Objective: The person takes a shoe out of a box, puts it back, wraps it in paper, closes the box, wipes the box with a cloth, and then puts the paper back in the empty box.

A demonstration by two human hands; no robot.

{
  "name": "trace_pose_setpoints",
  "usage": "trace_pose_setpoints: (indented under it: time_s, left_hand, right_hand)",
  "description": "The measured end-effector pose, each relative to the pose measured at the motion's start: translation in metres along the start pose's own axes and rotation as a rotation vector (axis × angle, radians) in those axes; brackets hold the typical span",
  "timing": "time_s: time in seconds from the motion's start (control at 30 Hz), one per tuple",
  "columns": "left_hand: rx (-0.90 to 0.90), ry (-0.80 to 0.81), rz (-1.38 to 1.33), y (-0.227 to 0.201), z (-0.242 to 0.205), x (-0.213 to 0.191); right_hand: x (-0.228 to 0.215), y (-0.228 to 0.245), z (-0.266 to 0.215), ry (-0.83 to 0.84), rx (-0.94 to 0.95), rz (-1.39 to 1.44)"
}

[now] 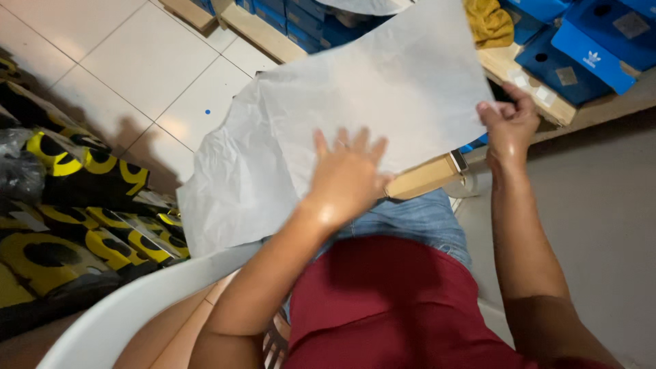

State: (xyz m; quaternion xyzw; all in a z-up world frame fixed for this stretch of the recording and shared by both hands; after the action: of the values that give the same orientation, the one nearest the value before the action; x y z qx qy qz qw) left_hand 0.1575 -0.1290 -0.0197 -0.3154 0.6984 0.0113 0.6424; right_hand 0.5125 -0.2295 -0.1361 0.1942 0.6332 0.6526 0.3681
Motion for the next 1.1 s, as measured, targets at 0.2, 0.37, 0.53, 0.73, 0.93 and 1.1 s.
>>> trace_pose_setpoints:
  time_s: [0.2,0.37,0.53,0.73,0.93,1.1]
  left_hand:
    - [-0.151,-0.042,0.067,0.050,-0.020,-0.045]
    - [-0.187,-0.018,0.077,0.062,-0.017,-0.037]
    - [-0.228,0.004,0.257,0.065,-0.002,-0.004]
    - [-0.319,0.295,0.422,0.052,0.006,0.017]
    - [-0.364,0.310,0.319,0.040,0.006,0.020]
    - [-0.256,0.344,0.118,0.057,0.011,0.030]
  right_hand:
    - [-0.031,0.007,-0.004,-0.070,-0.062,-0.071]
    - [-0.059,0.005,-0.012,-0.167,0.042,-0.129]
    - [-0.052,0.016,-0.018,0.029,-0.158,-0.511]
    - [0.047,0.092,-0.048,0.097,-0.644,-0.756]
    - [0.208,0.121,-0.110,0.923,-0.519,-0.215]
    - [0.260,0.119,-0.116,1.003,0.296,0.144]
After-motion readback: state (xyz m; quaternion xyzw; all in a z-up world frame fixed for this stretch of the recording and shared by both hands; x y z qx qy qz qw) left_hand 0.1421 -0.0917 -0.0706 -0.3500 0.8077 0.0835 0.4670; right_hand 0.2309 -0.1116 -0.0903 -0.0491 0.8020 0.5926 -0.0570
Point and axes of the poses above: each hand's wrist, its own z-axis towards the middle knuckle, its own x-axis out of the palm, y = z × x, the point moved 2 cm from there along z, towards the middle knuckle, and after that the axes turned 11 degrees about y, right-handed, at the moved point
